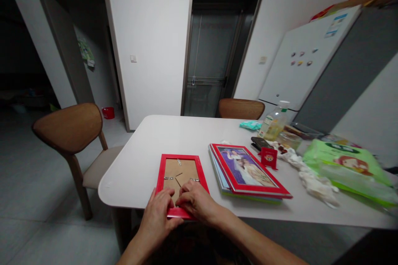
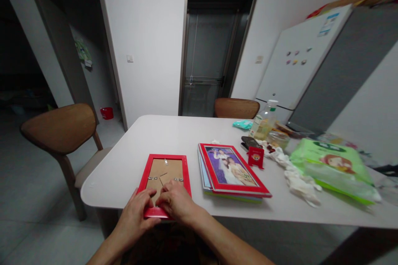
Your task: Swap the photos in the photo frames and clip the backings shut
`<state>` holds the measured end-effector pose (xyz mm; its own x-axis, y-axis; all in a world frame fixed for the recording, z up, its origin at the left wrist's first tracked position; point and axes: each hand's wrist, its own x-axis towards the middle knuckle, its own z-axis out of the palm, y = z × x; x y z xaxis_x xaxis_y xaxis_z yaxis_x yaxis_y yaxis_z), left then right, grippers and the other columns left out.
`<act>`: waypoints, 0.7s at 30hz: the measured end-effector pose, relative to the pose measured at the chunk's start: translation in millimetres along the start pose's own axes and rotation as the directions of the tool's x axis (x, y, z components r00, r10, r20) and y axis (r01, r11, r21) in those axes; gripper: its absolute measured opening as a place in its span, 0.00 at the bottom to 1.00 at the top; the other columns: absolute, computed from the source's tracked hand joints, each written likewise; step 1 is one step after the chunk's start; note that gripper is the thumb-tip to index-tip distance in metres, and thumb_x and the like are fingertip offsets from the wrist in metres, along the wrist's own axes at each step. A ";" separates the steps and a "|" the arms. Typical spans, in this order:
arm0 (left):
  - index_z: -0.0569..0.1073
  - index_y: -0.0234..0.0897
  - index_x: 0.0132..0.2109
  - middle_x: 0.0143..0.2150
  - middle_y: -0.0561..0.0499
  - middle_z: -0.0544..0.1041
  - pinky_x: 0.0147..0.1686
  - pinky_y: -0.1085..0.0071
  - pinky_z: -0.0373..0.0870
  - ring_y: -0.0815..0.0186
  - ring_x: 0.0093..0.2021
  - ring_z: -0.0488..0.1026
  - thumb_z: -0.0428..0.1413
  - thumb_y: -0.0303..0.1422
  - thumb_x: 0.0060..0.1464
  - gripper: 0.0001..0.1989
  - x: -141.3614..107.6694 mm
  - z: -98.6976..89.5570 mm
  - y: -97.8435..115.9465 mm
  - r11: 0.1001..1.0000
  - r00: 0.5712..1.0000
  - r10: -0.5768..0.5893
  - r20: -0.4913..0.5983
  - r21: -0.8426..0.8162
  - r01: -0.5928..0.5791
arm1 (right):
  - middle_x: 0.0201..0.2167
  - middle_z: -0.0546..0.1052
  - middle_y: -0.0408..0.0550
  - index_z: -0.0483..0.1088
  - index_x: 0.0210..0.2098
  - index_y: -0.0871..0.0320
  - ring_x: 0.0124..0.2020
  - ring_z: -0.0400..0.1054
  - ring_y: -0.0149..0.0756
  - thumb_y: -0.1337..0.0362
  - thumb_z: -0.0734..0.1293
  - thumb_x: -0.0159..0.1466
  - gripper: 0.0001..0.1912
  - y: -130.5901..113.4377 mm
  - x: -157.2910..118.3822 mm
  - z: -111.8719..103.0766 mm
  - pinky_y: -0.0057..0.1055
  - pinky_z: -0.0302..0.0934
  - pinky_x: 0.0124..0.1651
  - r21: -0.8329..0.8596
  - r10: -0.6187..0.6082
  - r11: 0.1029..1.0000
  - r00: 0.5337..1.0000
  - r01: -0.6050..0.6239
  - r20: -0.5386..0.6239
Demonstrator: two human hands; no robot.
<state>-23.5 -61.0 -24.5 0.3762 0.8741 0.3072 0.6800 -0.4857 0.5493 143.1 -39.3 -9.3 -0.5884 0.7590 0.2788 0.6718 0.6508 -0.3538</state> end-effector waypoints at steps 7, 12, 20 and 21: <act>0.66 0.37 0.29 0.44 0.45 0.71 0.48 0.56 0.59 0.56 0.48 0.64 0.57 0.30 0.38 0.07 2.1 -0.4 -3.0 1.000 0.999 0.023 0.027 -0.003 -0.023 | 0.30 0.69 0.45 0.71 0.28 0.58 0.34 0.56 0.32 0.69 0.60 0.53 0.07 -6.6 -12.4 -10.8 0.31 0.51 0.39 0.008 -0.092 0.996 0.996 0.092 0.016; 0.68 0.38 0.31 0.43 0.45 0.73 0.49 0.53 0.57 0.56 0.48 0.65 0.55 0.34 0.42 0.07 4.6 -3.8 -0.4 0.992 0.996 0.049 0.072 0.111 -0.056 | 0.28 0.68 0.45 0.70 0.28 0.58 0.33 0.57 0.32 0.68 0.60 0.53 0.07 -6.4 -15.6 -5.7 0.31 0.52 0.40 -0.014 -0.132 0.991 0.989 0.132 -0.060; 0.68 0.41 0.37 0.45 0.46 0.73 0.40 0.60 0.69 0.57 0.42 0.71 0.54 0.36 0.43 0.11 12.3 13.0 -34.8 0.892 0.916 0.394 -0.070 0.269 -0.363 | 0.36 0.69 0.48 0.68 0.39 0.58 0.39 0.61 0.32 0.70 0.59 0.51 0.16 -16.6 -35.5 -24.3 0.30 0.56 0.44 0.242 0.116 0.970 0.878 0.000 -0.464; 0.69 0.42 0.36 0.44 0.48 0.74 0.37 0.63 0.71 0.57 0.41 0.72 0.53 0.39 0.44 0.11 15.7 9.4 -36.2 0.899 0.911 0.401 -0.100 0.233 -0.370 | 0.36 0.69 0.48 0.69 0.38 0.58 0.38 0.61 0.32 0.70 0.59 0.51 0.15 -18.0 -39.3 -29.6 0.29 0.56 0.43 0.321 0.195 0.947 0.825 -0.017 -0.530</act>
<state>-36.3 -29.7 -46.8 0.5521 0.6012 0.5778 0.6188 -0.7598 0.1993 167.5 -80.2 12.5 -0.1162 0.7640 0.6347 0.5015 0.5967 -0.6265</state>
